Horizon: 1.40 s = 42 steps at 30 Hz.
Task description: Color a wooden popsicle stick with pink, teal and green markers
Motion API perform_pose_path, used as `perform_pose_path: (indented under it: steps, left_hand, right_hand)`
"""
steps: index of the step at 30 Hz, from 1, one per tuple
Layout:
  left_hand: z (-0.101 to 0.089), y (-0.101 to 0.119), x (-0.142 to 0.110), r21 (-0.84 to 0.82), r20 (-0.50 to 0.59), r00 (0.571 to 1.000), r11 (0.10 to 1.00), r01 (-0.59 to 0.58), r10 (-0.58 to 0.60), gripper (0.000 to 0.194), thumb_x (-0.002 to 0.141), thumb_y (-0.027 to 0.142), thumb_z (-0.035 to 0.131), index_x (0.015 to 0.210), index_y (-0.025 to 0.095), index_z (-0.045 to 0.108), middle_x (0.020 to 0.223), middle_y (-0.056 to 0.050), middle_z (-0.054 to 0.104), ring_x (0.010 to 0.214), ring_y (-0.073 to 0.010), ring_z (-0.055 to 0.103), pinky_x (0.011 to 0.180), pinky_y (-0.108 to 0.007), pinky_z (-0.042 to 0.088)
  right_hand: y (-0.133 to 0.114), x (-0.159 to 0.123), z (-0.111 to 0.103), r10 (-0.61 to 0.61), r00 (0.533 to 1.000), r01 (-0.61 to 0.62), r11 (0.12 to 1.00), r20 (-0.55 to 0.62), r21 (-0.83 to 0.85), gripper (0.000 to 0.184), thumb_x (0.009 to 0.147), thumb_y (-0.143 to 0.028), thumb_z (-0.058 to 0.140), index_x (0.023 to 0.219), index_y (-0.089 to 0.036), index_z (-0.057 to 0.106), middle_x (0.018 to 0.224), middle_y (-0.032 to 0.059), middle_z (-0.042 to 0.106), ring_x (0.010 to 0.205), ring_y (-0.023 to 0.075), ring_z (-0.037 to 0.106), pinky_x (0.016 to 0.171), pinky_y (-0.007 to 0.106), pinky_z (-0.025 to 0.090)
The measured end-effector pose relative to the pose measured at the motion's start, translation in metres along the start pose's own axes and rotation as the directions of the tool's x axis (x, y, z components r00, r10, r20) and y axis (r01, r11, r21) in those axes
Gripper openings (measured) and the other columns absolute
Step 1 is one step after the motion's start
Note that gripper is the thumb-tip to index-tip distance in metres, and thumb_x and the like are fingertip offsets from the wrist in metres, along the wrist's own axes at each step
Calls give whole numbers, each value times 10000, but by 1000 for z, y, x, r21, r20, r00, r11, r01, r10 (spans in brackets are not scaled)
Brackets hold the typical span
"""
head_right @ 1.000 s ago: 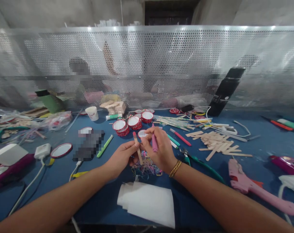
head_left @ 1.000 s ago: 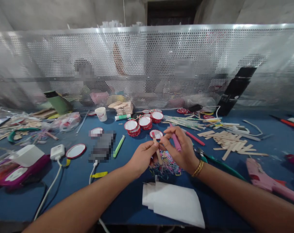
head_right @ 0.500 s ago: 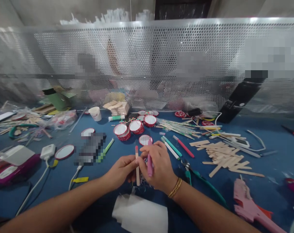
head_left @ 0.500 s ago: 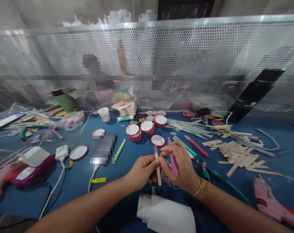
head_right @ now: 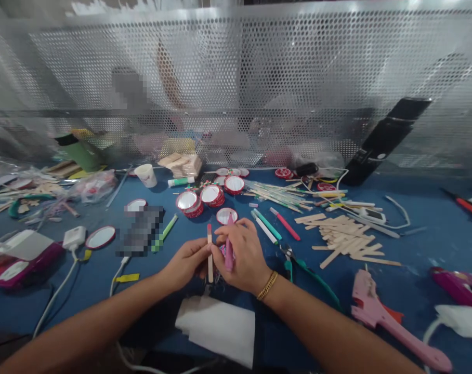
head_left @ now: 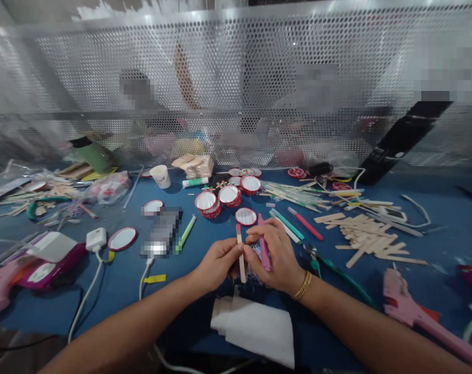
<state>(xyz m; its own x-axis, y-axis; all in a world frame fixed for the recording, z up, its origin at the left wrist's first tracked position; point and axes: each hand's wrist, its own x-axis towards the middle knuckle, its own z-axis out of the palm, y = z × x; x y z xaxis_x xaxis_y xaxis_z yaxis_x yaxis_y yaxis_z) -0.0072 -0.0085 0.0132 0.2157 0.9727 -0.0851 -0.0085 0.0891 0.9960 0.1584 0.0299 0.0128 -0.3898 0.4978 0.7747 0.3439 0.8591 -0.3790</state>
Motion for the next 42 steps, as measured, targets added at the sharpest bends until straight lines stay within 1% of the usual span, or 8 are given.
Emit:
perform_pose_path:
  steps: [4, 8, 13, 16, 18, 26, 34, 42]
  left_hand:
    - [2, 1, -2, -17, 22, 999, 999, 31, -30, 470, 847, 645, 540, 813, 177, 530, 615, -8, 671, 386, -79, 518, 365, -173, 303]
    - [-1, -5, 3, -18, 47, 997, 998, 58, -57, 452, 839, 637, 550, 837, 188, 501, 626, -4, 672, 391, -71, 517, 357, -158, 311]
    - [-6, -15, 11, 3, 34, 998, 999, 51, -51, 430, 812, 606, 598, 844, 190, 495, 633, 6, 660, 402, -67, 507, 351, -153, 314]
    - [-7, -14, 11, 16, 30, 999, 999, 38, -39, 444, 806, 618, 596, 827, 185, 498, 619, 11, 644, 395, -65, 498, 351, -157, 311]
    - [-6, -12, 11, 16, 21, 1000, 1000, 20, -21, 441, 810, 614, 595, 822, 184, 497, 627, 11, 644, 397, -63, 497, 356, -160, 314]
    - [-4, -10, 10, -48, 0, 1000, 999, 9, -9, 456, 789, 626, 616, 818, 184, 507, 613, 15, 642, 411, -79, 532, 358, -165, 351]
    - [-4, -9, 9, -133, 28, 998, 989, 62, -59, 498, 760, 656, 642, 810, 174, 530, 618, 8, 652, 417, -87, 561, 371, -168, 400]
    - [-3, -6, 7, -64, 33, 997, 995, 78, -76, 473, 805, 639, 604, 810, 168, 550, 612, 1, 641, 419, -82, 541, 375, -168, 397]
  right_hand:
    - [0, 2, -4, 36, 999, -33, 995, -30, 92, 255, 899, -215, 521, 1153, -229, 541, 836, 18, 701, 820, 208, 620, 922, 484, 432]
    - [1, 9, -6, 237, 968, -210, 943, -79, 258, 308, 977, -253, 405, 1195, -251, 623, 813, 19, 682, 796, 189, 618, 808, 409, 481]
    - [-1, 24, -7, 453, 891, -404, 807, -13, 430, 192, 913, -275, 518, 1032, -228, 660, 880, 25, 689, 810, 171, 647, 724, 326, 515]
    - [-3, 33, -9, 504, 861, -483, 767, 70, 422, 117, 868, -245, 564, 905, -206, 668, 873, 17, 701, 812, 159, 649, 734, 302, 518]
    - [-4, 36, -10, 492, 868, -482, 795, 74, 367, 87, 838, -226, 597, 865, -198, 675, 855, 10, 707, 801, 157, 651, 735, 297, 517]
    - [-12, 9, 4, 471, 871, -424, 864, -139, 272, 144, 871, -243, 575, 733, -206, 579, 693, -6, 604, 654, 155, 577, 632, 310, 479]
    - [-17, -4, 1, 216, 966, -215, 976, -143, 21, 37, 864, -200, 568, 840, -215, 591, 774, 15, 641, 744, 182, 579, 733, 373, 461]
    - [-15, -4, -4, 211, 957, -212, 977, -201, 18, 111, 860, -189, 569, 756, -225, 552, 699, -5, 612, 679, 167, 565, 735, 383, 457]
